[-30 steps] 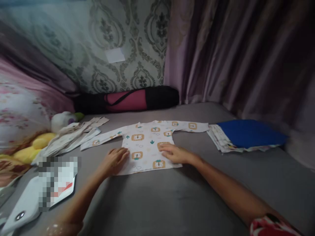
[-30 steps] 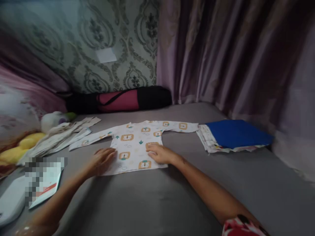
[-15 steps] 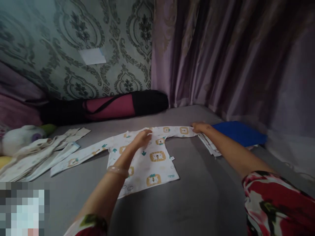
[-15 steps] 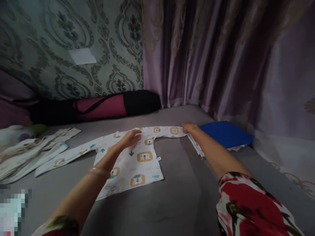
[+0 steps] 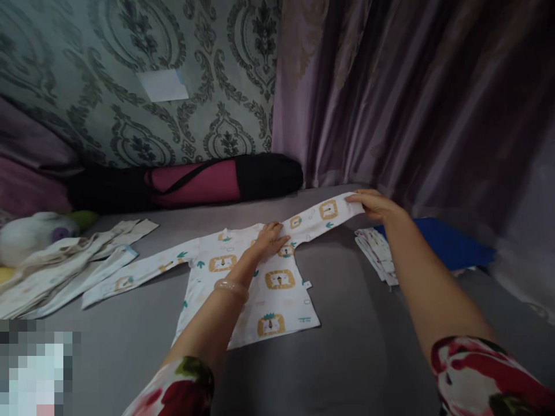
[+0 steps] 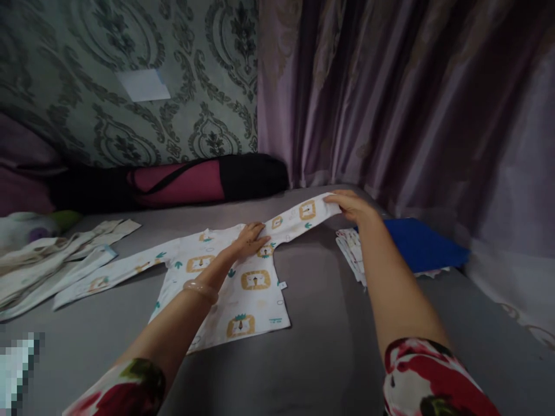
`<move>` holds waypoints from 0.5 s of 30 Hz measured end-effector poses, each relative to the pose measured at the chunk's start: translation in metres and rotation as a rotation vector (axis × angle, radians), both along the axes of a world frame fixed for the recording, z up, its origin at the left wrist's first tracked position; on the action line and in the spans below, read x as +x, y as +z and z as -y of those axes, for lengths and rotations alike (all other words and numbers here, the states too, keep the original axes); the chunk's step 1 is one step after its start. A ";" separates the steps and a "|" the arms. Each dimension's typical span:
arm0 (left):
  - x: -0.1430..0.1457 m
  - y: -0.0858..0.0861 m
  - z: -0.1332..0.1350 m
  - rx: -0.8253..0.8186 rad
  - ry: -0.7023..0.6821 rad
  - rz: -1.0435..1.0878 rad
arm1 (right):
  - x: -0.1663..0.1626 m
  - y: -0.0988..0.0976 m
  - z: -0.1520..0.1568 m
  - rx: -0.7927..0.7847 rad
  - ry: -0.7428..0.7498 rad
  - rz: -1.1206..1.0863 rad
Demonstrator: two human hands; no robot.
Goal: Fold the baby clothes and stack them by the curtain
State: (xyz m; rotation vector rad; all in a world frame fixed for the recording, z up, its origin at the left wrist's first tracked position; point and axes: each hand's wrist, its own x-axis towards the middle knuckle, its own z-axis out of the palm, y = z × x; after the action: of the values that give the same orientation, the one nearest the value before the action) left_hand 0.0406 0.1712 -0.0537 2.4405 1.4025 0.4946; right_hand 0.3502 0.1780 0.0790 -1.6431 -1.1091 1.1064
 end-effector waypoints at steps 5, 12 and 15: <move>0.007 0.012 0.006 -0.053 0.046 -0.074 | -0.029 0.004 -0.001 0.094 -0.196 -0.375; 0.010 0.022 -0.001 -0.084 0.034 -0.155 | -0.095 0.018 0.005 0.127 -0.115 -0.684; 0.011 0.024 -0.010 -0.095 0.013 -0.182 | -0.143 0.021 0.011 0.121 0.004 -0.769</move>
State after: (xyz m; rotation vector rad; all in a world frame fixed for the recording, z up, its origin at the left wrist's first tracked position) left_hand 0.0513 0.1815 -0.0293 2.4525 1.4767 0.2072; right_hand 0.2072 0.1672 0.1004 -0.9658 -0.6483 1.4625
